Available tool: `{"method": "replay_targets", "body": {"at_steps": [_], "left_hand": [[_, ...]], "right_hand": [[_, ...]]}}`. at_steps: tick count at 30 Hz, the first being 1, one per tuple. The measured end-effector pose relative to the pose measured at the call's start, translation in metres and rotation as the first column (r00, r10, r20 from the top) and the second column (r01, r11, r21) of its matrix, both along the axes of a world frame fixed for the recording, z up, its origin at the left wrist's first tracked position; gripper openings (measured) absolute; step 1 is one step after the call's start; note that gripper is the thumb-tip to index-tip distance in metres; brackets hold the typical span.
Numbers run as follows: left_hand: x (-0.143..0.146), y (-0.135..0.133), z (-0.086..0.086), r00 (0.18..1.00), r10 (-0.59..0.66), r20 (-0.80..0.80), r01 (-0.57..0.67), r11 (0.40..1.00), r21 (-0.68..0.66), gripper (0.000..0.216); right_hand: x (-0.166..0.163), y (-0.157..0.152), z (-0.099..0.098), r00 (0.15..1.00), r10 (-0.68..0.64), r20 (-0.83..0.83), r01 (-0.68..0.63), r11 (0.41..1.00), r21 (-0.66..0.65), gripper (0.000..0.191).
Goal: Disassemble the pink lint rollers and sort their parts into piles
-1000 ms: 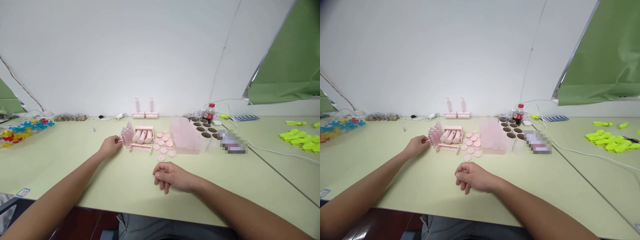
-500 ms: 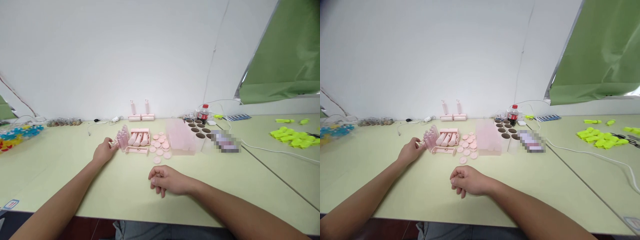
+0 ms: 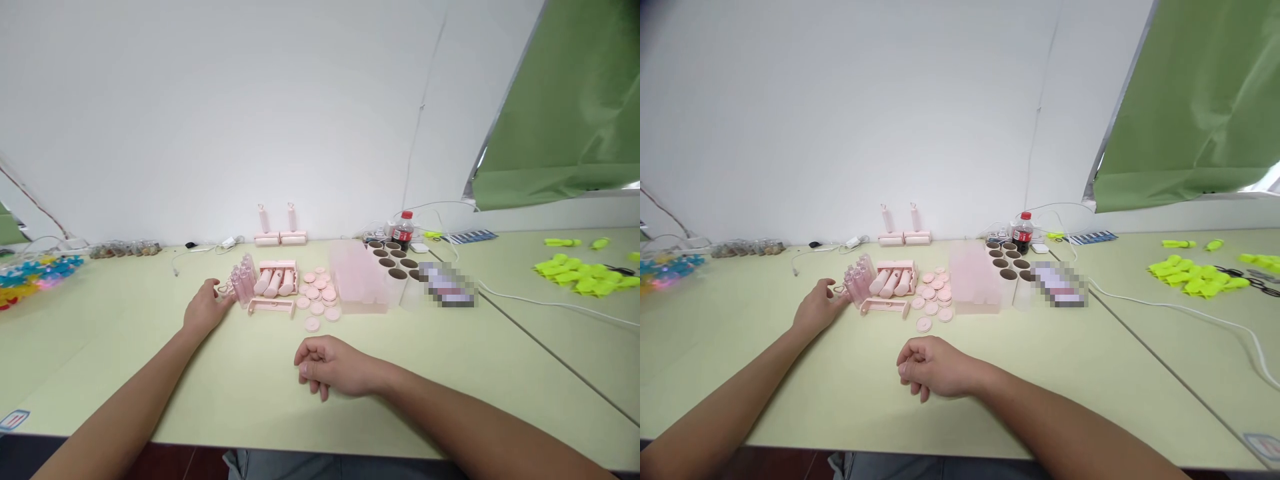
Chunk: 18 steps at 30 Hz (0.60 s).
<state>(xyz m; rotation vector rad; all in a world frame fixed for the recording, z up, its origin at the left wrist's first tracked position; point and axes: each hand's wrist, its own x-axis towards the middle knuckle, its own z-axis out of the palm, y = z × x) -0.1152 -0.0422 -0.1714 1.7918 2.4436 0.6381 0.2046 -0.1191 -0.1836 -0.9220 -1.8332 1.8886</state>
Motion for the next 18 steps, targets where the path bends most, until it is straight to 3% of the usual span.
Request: {"method": "replay_targets", "body": {"at_steps": [9, 18], "left_hand": [[-0.0072, 0.0040, -0.0055, 0.998, -0.044, -0.032, 0.047, 0.996, 0.075, 0.065], [-0.0093, 0.0073, -0.0080, 0.995, -0.096, 0.021, 0.095, 0.994, 0.057, 0.061]], "right_hand": [[0.0006, 0.0005, -0.0002, 1.000, 0.005, 0.005, -0.005, 1.000, 0.000, 0.018], [0.0011, 0.0012, -0.0040, 1.000, 0.010, -0.005, -0.010, 1.000, 0.009, 0.017]]}}
